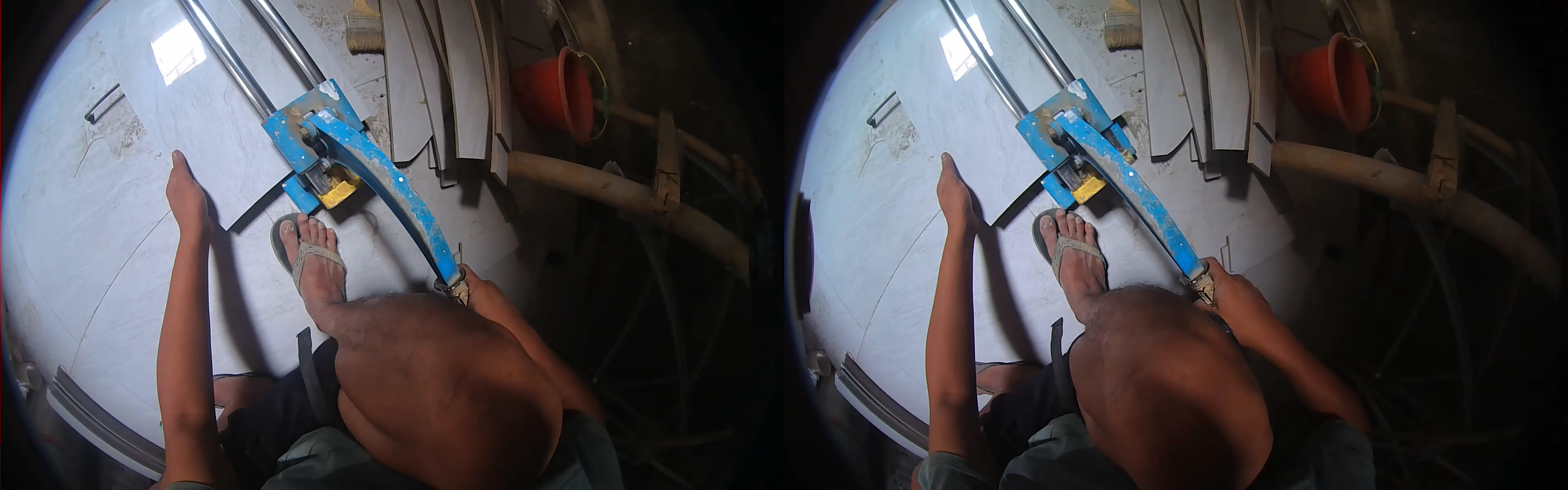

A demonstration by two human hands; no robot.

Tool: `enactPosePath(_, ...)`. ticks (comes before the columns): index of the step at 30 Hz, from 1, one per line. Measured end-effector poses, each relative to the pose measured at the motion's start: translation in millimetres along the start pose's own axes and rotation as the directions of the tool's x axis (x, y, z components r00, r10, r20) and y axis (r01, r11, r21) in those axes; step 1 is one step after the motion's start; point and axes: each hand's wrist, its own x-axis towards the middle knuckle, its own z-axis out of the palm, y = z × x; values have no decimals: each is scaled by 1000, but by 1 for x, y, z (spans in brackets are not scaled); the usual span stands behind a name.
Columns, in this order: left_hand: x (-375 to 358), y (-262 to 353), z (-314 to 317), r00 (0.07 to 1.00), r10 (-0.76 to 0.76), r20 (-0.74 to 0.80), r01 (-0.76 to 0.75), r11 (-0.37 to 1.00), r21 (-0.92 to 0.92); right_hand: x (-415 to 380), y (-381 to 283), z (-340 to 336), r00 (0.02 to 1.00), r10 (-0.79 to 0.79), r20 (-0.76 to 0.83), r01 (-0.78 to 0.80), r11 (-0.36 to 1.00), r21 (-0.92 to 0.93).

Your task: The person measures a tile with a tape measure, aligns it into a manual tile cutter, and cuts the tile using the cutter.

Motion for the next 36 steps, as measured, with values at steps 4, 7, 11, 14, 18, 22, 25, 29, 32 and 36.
enactPosePath(4,-2,-3,0,996,-73,53,80,986,-146,1,-1,5,996,86,-34,-87,996,-27)
enactPosePath(7,-15,3,-3,970,-204,136,227,957,-184,3,2,9,989,138,-62,-138,990,-3)
enactPosePath(11,-24,3,-2,968,-212,132,225,970,-96,1,-10,4,974,219,-55,-219,976,11)
enactPosePath(14,-29,10,-2,977,-202,70,206,977,-51,-1,-13,6,968,224,-110,-225,974,0)
enactPosePath(18,-25,-5,5,990,-133,-38,133,991,-8,-5,-18,7,964,217,-152,-223,974,-23)
enactPosePath(22,-23,-5,2,978,-210,5,210,976,-59,-6,-23,8,964,218,-151,-236,965,-112)
enactPosePath(25,-20,-8,3,977,-215,-3,214,973,-82,-9,-24,7,962,221,-163,-241,963,-118)
enactPosePath(29,-19,-9,2,980,-198,-34,197,979,-43,-8,-31,2,949,278,-150,-299,943,-146)
enactPosePath(32,-24,2,4,973,-224,-46,222,974,-40,-10,-27,3,952,266,-152,-288,947,-144)
enactPosePath(36,-27,7,5,973,-218,-70,216,976,-39,-9,-23,5,957,248,-149,-267,955,-130)
